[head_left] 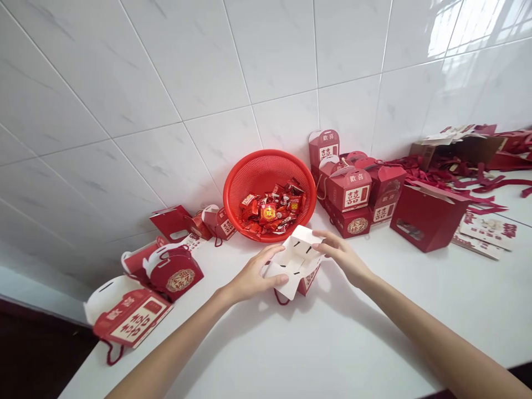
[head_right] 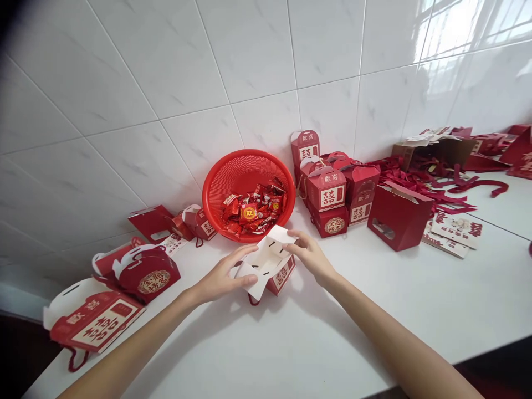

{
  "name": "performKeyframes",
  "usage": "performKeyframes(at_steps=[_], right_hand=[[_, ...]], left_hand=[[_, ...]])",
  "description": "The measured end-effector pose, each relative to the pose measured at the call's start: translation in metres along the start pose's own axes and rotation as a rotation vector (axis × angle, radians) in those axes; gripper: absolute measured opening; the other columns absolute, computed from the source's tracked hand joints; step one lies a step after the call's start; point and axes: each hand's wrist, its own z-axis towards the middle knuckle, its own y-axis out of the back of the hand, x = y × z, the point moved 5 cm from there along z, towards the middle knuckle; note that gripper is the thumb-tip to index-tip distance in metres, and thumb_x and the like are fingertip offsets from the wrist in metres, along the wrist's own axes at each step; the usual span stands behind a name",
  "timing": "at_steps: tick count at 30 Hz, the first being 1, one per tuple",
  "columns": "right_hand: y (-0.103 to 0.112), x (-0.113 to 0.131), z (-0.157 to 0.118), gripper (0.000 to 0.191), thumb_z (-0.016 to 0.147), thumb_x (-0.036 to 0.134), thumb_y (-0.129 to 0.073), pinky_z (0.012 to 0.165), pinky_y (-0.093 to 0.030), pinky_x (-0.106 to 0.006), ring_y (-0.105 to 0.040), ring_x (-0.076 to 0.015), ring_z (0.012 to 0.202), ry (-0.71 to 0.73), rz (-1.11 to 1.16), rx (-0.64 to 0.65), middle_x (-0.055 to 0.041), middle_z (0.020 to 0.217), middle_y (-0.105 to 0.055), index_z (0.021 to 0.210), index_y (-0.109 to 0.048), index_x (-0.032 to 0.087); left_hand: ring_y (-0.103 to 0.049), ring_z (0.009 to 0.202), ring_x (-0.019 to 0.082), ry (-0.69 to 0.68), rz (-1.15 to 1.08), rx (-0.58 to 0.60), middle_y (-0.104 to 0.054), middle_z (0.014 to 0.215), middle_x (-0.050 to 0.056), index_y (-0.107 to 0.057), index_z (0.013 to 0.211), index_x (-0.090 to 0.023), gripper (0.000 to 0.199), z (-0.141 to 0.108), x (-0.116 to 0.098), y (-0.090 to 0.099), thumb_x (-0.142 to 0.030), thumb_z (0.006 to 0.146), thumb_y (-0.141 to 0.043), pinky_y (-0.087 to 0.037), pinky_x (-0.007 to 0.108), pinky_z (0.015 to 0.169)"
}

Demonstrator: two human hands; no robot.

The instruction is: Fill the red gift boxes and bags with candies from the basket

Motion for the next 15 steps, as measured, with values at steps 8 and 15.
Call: performKeyframes(at_steps=[8,15], right_hand=[[0.0,-0.004,0.003,0.037,0.079,0.049,-0.059,0.09,-0.05,-0.044,-0.065,-0.0271,0.104,-0.127,0.045,0.198,-0.0054,0.109,-0.072,0.104,-0.07,0.023],[0.012,0.011,0.005,0.051,0.081,0.066,-0.057,0.099,-0.045,-0.046,-0.06,-0.0309,0.114,0.069,0.023,0.001,-0.0096,0.118,-0.069,0.102,-0.069,0.021]], left_hand=[[-0.048,0.135,0.03,-0.039,-0.146,-0.031,-0.049,0.146,0.011,-0.056,0.136,-0.024,0.07,0.005,0.007,-0.005,-0.051,0.075,-0.077,-0.047,0.041,0.107],[-0.061,0.118,0.026,-0.075,-0.194,-0.134,-0.064,0.128,0.013,-0.065,0.121,-0.017,0.051,0.03,0.011,0.036,-0.049,0.082,-0.068,-0.049,0.041,0.104]])
